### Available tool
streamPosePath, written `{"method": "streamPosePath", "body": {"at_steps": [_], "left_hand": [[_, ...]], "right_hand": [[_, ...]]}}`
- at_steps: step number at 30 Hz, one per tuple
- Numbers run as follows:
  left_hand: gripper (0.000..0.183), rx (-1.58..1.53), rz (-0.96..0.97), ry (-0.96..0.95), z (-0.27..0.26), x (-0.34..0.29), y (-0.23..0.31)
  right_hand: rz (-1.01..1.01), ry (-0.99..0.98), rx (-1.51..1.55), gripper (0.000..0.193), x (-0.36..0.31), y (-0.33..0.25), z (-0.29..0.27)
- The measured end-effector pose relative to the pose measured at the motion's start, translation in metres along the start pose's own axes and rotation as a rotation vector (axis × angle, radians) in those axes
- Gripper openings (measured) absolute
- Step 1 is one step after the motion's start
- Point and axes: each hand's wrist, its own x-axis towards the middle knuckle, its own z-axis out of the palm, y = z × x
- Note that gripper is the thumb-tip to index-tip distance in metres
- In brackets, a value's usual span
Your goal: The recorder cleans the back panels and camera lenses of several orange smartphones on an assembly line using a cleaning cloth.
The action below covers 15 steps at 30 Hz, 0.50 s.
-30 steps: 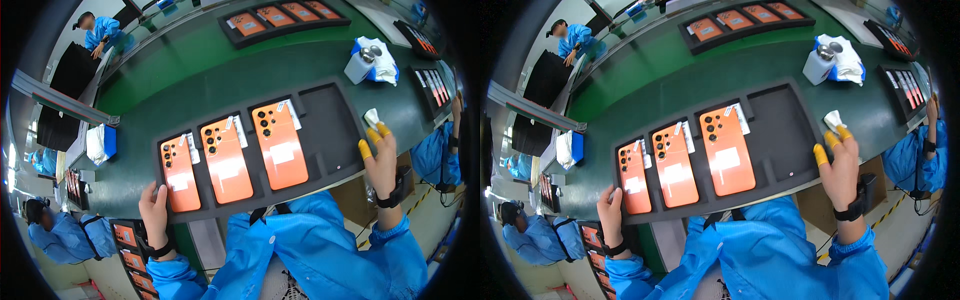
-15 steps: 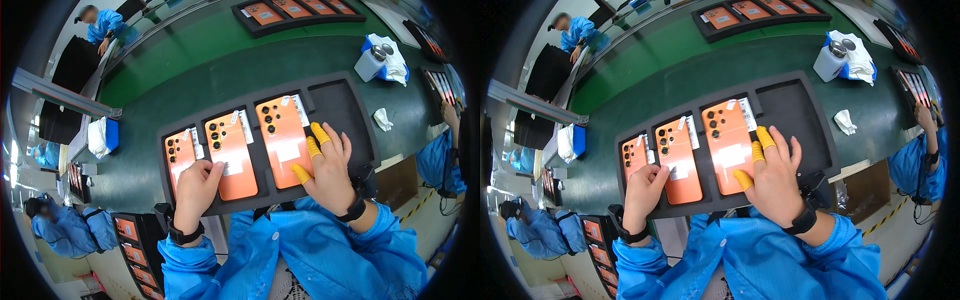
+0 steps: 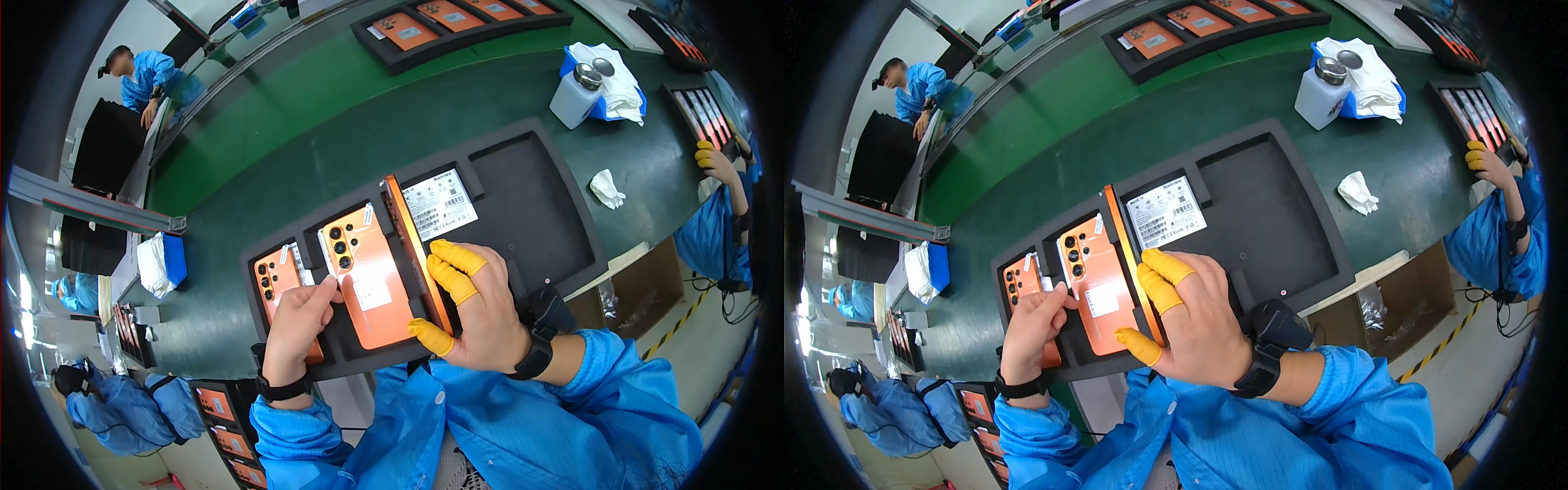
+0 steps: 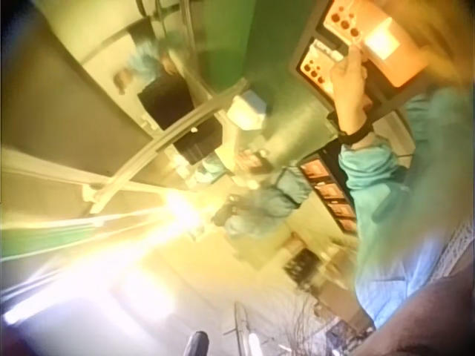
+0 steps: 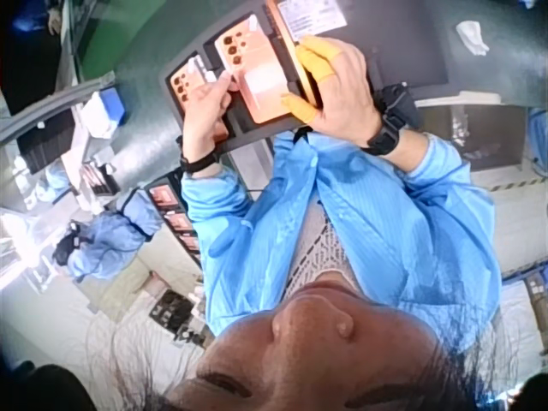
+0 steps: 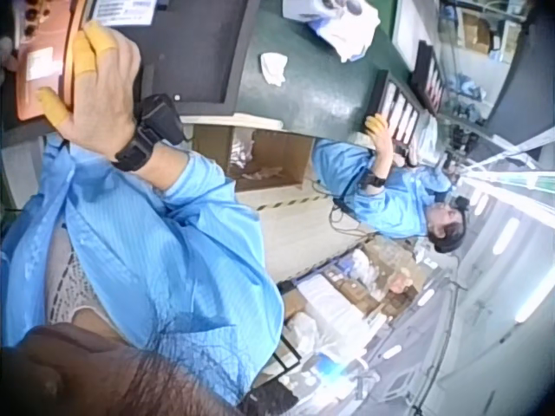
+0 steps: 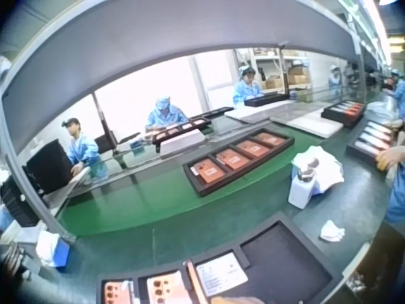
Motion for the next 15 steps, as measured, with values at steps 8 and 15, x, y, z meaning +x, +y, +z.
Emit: {"method": "streamPosePath", "body": {"at_steps": [8,15], "left_hand": [[0.027,0.132,0.131,-0.023,0.012,-0.003,0.008],[0.020,-0.347,0.329,0.071,0.032,-0.017,0.002]], "right_hand": [[-0.004,0.004,0.015,0.061,0.000,0.002,0.003],[0.010,-0.039,0.010,0.076,0.005,-0.005,-0.003]]}}
